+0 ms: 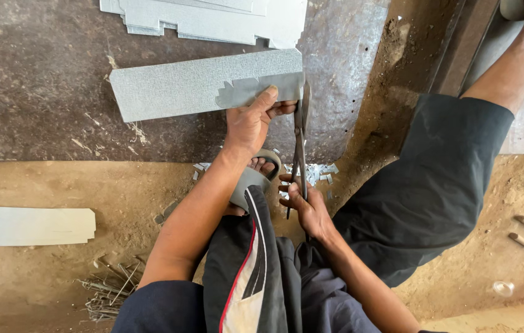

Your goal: The person uses tin snips to cut notches into the ends of rectangular metal strips. They repeatedly pick up a strip, cut a notch, and place the finished piece onto a growing stack on the floor.

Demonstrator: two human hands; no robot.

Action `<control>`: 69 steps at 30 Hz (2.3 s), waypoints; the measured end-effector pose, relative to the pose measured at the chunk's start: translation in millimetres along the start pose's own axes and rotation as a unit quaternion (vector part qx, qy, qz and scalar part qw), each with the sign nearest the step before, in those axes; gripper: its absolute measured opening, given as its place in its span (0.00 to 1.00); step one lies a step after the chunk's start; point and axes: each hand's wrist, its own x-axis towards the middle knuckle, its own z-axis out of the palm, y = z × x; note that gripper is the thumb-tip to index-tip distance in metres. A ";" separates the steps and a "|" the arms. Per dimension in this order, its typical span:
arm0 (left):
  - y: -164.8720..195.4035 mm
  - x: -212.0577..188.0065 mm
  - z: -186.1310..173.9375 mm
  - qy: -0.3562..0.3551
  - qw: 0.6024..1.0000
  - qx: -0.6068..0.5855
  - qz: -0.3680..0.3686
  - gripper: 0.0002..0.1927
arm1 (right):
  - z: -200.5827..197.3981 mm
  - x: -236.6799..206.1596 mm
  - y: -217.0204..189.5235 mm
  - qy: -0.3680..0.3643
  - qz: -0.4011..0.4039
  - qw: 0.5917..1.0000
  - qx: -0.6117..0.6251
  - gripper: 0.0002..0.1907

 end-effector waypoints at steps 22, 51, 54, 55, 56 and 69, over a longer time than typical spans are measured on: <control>15.6 -15.3 20.7 -0.011 0.999 -0.024 0.039 0.09 | -0.8 12.5 -13.5 0.132 -0.054 0.956 -0.256 0.21; 103.3 -45.7 -74.9 0.031 0.982 0.102 -0.155 0.25 | -91.9 77.6 -93.1 -0.393 -0.036 0.800 -0.452 0.31; 103.8 -48.1 -77.6 0.032 0.982 0.112 -0.147 0.27 | -89.5 81.3 -97.0 -0.389 0.018 0.790 -0.474 0.34; 103.9 -48.6 -78.2 0.028 0.983 0.115 -0.142 0.28 | -89.0 81.9 -97.8 -0.389 0.018 0.782 -0.488 0.35; 103.8 -49.1 -78.5 0.024 0.983 0.117 -0.137 0.29 | -88.7 82.5 -98.5 -0.387 0.018 0.774 -0.501 0.36; 99.0 -49.0 -76.2 0.010 0.980 0.144 -0.135 0.34 | -86.2 83.6 -120.7 -0.380 0.085 0.689 -0.612 0.42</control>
